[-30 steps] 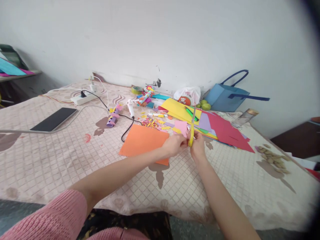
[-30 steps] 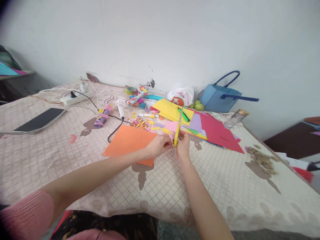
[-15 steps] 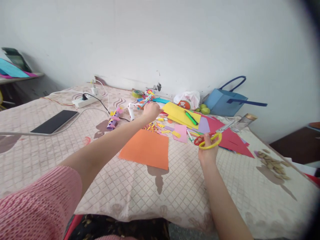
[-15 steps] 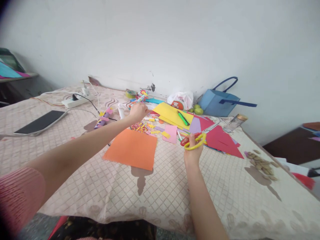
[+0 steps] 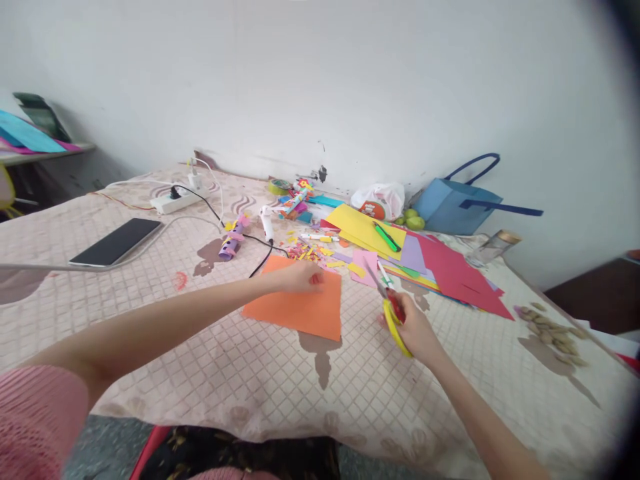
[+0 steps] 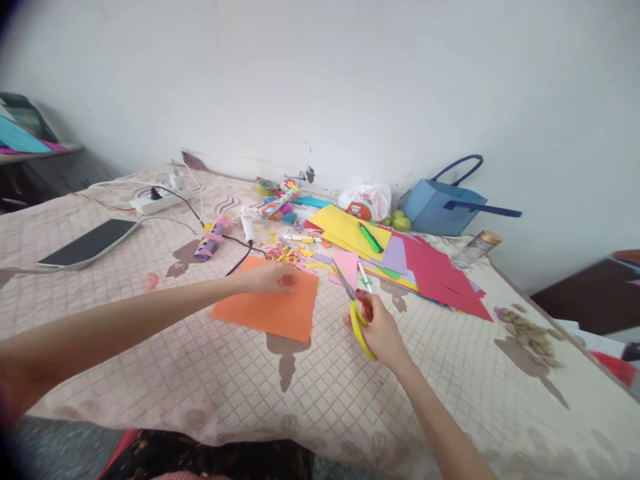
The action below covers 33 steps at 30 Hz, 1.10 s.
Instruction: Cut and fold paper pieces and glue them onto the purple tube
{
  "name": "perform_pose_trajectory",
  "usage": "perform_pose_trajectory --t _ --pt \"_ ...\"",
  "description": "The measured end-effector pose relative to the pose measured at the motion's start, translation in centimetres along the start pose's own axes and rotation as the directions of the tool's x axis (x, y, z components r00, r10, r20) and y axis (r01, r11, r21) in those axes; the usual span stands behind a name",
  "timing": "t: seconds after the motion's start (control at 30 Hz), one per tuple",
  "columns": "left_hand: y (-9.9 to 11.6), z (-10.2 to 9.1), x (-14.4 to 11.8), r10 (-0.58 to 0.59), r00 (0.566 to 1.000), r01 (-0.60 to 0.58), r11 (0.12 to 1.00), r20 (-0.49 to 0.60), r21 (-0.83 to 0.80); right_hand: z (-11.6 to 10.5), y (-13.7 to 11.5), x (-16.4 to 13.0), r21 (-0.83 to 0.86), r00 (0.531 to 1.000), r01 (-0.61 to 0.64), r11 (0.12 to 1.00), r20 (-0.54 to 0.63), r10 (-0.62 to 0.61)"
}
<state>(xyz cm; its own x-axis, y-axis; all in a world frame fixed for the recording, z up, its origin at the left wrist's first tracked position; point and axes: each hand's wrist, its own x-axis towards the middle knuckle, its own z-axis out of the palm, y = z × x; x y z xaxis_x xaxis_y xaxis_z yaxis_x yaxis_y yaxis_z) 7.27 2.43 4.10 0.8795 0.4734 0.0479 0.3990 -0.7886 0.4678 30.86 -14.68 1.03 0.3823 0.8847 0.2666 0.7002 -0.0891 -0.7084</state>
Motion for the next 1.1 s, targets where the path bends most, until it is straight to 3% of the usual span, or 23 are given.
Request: perform_pose_trajectory --t 0.1,0.27,0.47,0.6,0.87,1.1 --pt "0.9 0.5 -2.0 0.017 0.994 -0.005 0.994 0.108 -0.107 -2.0 -0.4 -2.6 -0.228 0.959 0.124 0.966 0.277 -0.058" --pt "2.4 1.1 -3.6 -0.007 0.993 0.011 0.999 0.118 -0.032 -3.7 -0.8 -4.4 -0.36 0.887 0.228 0.905 0.46 -0.041" --pt "2.5 1.7 -3.6 -0.028 0.988 0.036 0.998 0.154 -0.05 -4.1 -0.8 -4.4 -0.415 0.867 0.285 0.864 0.497 -0.047" --pt "2.1 2.1 -4.0 -0.049 0.994 0.056 0.996 0.099 -0.068 -4.3 -0.8 -4.5 -0.422 0.863 0.302 0.855 0.501 -0.058" --pt "2.3 2.3 -4.3 -0.049 0.994 0.054 0.997 0.099 -0.052 -4.4 -0.6 -4.6 -0.409 0.858 0.328 0.852 0.505 -0.088" --pt "1.3 2.7 -4.4 -0.054 0.995 0.075 0.963 0.084 -0.257 -4.4 -1.1 -5.2 -0.433 0.844 0.376 0.819 0.525 -0.111"
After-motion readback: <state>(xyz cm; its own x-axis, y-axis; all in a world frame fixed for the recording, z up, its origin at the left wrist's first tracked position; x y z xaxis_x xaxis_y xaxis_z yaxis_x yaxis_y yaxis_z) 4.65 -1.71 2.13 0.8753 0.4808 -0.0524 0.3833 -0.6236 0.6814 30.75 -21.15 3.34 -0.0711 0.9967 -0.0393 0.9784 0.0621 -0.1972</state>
